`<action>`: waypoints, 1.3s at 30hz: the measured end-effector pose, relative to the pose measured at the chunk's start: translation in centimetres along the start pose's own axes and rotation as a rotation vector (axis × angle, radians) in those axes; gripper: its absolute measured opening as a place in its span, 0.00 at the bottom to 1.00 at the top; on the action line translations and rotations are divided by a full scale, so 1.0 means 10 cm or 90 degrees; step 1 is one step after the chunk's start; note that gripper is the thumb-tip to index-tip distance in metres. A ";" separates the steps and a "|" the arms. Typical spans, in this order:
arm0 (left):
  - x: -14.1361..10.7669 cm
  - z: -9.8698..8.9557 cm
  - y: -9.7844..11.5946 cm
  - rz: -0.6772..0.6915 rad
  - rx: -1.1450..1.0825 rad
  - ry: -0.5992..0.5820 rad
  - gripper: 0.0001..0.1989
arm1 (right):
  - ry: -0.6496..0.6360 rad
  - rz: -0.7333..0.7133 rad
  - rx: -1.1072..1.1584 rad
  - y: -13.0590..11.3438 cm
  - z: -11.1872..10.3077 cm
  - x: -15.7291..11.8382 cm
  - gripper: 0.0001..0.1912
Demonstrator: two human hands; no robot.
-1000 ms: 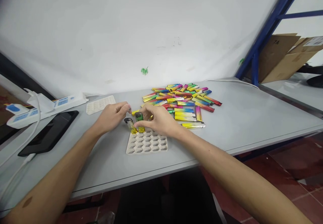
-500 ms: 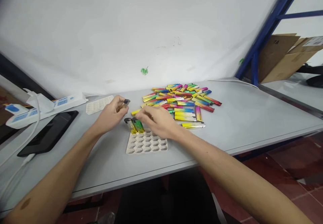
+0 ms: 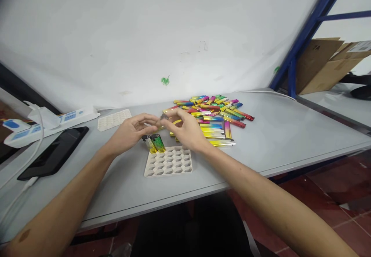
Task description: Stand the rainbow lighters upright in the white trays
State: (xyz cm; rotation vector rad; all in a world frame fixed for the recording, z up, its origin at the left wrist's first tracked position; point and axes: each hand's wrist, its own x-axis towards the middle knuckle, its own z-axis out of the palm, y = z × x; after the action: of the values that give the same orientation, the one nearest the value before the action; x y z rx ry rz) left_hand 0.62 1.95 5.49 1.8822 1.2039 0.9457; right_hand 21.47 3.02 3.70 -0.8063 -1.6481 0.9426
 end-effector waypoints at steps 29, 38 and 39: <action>0.05 -0.04 -0.22 -0.041 0.377 0.026 0.09 | 0.024 0.267 0.231 0.02 -0.10 0.06 0.29; 0.03 -0.01 -0.13 0.013 0.339 0.123 0.11 | 0.027 0.261 0.211 0.00 -0.10 0.06 0.29; 0.03 -0.01 -0.13 0.022 0.344 0.133 0.10 | 0.021 0.257 0.205 0.00 -0.10 0.06 0.29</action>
State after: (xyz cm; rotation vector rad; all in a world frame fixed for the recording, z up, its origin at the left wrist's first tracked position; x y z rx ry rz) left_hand 0.07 2.71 4.54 2.2632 1.6860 0.9143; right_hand 22.32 3.71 4.12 -0.9402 -1.2794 1.4267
